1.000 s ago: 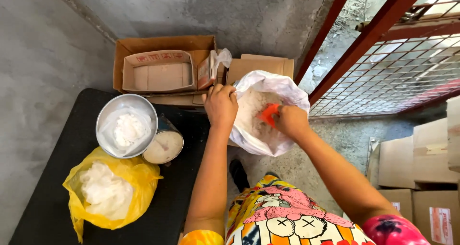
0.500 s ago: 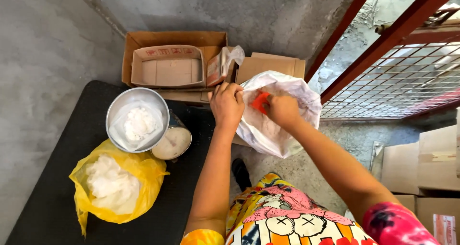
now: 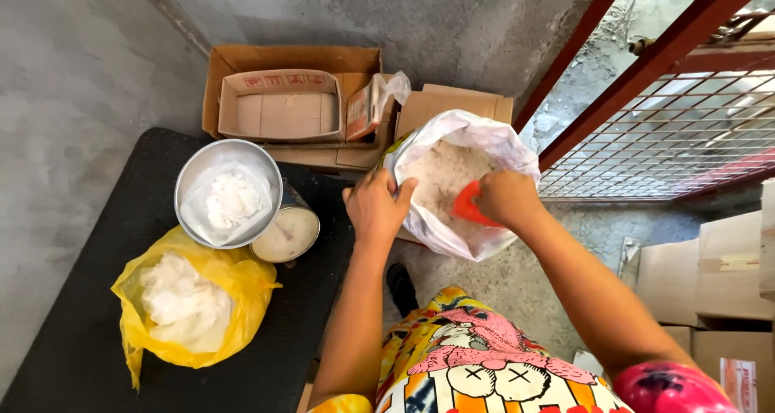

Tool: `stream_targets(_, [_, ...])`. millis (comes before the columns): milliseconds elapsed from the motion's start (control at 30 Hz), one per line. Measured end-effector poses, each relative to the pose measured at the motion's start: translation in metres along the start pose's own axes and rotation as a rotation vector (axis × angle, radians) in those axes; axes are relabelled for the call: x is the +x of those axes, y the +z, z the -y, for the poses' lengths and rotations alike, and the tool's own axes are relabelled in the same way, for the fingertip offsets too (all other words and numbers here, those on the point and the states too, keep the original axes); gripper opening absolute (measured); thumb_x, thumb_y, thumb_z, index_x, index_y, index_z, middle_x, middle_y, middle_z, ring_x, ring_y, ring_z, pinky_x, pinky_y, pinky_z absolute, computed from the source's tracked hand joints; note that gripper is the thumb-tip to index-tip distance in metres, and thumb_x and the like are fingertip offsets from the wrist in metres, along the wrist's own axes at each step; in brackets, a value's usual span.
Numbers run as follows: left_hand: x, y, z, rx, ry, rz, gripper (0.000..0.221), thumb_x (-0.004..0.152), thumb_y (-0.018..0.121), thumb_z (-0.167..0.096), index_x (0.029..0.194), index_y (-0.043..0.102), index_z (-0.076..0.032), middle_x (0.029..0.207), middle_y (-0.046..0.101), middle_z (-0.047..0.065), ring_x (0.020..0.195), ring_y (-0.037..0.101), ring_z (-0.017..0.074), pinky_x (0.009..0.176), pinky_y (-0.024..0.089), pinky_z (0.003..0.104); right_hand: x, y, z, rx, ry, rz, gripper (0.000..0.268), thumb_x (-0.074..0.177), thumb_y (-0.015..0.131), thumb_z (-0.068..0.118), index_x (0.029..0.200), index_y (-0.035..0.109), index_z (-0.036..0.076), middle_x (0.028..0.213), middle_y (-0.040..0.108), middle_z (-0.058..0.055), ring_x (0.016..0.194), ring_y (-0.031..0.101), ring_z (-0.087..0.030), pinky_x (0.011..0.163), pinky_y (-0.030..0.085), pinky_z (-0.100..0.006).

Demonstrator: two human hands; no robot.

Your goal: Scooping white powder into bags, tying them, and placing them in a shipping box.

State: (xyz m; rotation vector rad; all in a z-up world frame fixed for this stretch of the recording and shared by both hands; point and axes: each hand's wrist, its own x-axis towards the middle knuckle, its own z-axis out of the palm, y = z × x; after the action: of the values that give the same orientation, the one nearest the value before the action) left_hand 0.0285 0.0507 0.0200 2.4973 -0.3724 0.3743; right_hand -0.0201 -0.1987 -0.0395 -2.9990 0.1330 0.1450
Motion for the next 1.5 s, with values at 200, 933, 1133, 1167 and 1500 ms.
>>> stream_targets(200, [-0.007, 0.009, 0.008, 0.022, 0.076, -0.033, 0.034, 0.085, 0.077, -0.031, 0.068, 0.059, -0.008, 0.070, 0.064, 0.006, 0.072, 0.064, 0.0314, 0.071, 0.041, 0.048, -0.011, -0.003, 0.007, 0.196, 0.049, -0.152, 0.031, 0.084, 0.073, 0.046, 0.088, 0.076, 0.015, 0.078, 0.073, -0.016, 0.073, 0.071, -0.040, 0.063, 0.056, -0.051])
stream_targets(933, [-0.006, 0.007, -0.003, -0.041, 0.092, -0.066, 0.034, 0.084, 0.079, -0.029, 0.067, 0.057, -0.010, 0.070, 0.063, 0.007, 0.071, 0.063, 0.0324, 0.068, 0.039, 0.049, -0.001, 0.031, 0.020, 0.231, -0.013, -0.325, 0.027, 0.086, 0.075, 0.038, 0.082, 0.074, 0.012, 0.070, 0.070, -0.016, 0.066, 0.069, -0.039, 0.059, 0.055, -0.050])
stream_targets(1133, [-0.006, 0.005, -0.003, -0.067, 0.068, -0.065, 0.033, 0.082, 0.079, -0.027, 0.068, 0.057, -0.008, 0.069, 0.063, 0.007, 0.071, 0.063, 0.0325, 0.068, 0.039, 0.048, -0.002, 0.015, 0.029, 0.317, -0.074, -0.340, 0.028, 0.085, 0.075, 0.039, 0.082, 0.072, 0.011, 0.068, 0.069, -0.017, 0.063, 0.069, -0.039, 0.058, 0.054, -0.050])
stream_targets(1167, [-0.007, 0.004, -0.003, -0.061, 0.069, -0.062, 0.032, 0.083, 0.079, -0.027, 0.069, 0.057, -0.008, 0.070, 0.063, 0.007, 0.072, 0.064, 0.0324, 0.069, 0.040, 0.048, 0.002, 0.019, 0.031, 0.282, -0.081, -0.318, 0.030, 0.086, 0.075, 0.040, 0.083, 0.072, 0.011, 0.069, 0.069, -0.017, 0.063, 0.069, -0.039, 0.057, 0.054, -0.050])
stream_targets(1500, [-0.004, 0.001, -0.004, -0.056, 0.096, -0.066, 0.032, 0.084, 0.079, -0.028, 0.069, 0.058, -0.008, 0.073, 0.065, 0.008, 0.077, 0.065, 0.0329, 0.071, 0.041, 0.049, 0.019, 0.028, 0.043, 0.366, -0.016, -0.264, 0.028, 0.084, 0.075, 0.040, 0.085, 0.073, 0.011, 0.075, 0.072, -0.017, 0.069, 0.071, -0.039, 0.062, 0.056, -0.051])
